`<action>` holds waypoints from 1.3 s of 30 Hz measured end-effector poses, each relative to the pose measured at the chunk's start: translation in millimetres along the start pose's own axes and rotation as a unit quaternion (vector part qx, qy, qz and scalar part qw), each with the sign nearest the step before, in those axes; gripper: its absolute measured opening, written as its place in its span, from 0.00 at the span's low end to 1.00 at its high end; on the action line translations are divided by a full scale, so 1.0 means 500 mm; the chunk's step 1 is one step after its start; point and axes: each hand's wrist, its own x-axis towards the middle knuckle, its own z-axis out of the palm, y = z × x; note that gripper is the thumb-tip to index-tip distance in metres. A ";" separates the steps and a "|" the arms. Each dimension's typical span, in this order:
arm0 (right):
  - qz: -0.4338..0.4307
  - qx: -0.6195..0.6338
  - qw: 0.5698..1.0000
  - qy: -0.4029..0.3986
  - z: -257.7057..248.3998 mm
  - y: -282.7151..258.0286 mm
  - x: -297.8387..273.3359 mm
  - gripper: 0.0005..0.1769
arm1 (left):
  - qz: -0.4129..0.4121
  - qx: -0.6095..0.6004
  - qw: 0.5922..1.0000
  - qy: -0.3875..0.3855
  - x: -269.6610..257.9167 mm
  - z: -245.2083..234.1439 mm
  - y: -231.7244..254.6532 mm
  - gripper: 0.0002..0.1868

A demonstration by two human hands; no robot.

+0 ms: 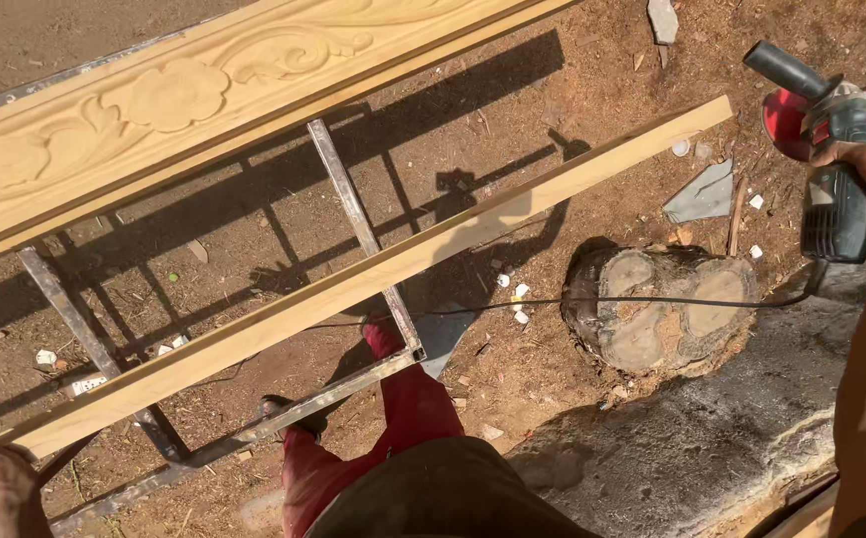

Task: The person uses a power sander to smooth the surface and edges of long wooden boards, holding the boards steady with one hand while operating the tool with the other.

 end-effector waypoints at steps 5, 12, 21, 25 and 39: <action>-0.049 0.194 0.979 0.027 -0.006 0.238 -0.121 0.20 | 0.195 -0.032 0.980 0.011 -0.072 0.030 0.070 0.60; 0.003 0.383 0.921 -0.063 0.110 0.485 -0.389 0.21 | 0.144 -0.005 0.988 -0.056 -0.099 0.019 0.059 0.40; -0.037 0.537 0.842 -0.028 0.239 0.716 -0.765 0.23 | 0.233 0.042 0.971 -0.040 -0.132 0.129 0.070 0.74; -0.048 0.501 0.864 -0.023 0.267 0.774 -0.883 0.13 | 0.269 0.017 0.954 -0.130 -0.124 0.170 0.028 0.78; -0.048 0.394 0.878 -0.268 0.501 0.620 -0.953 0.22 | -0.065 -0.078 0.973 -0.208 -0.630 0.180 -0.206 0.51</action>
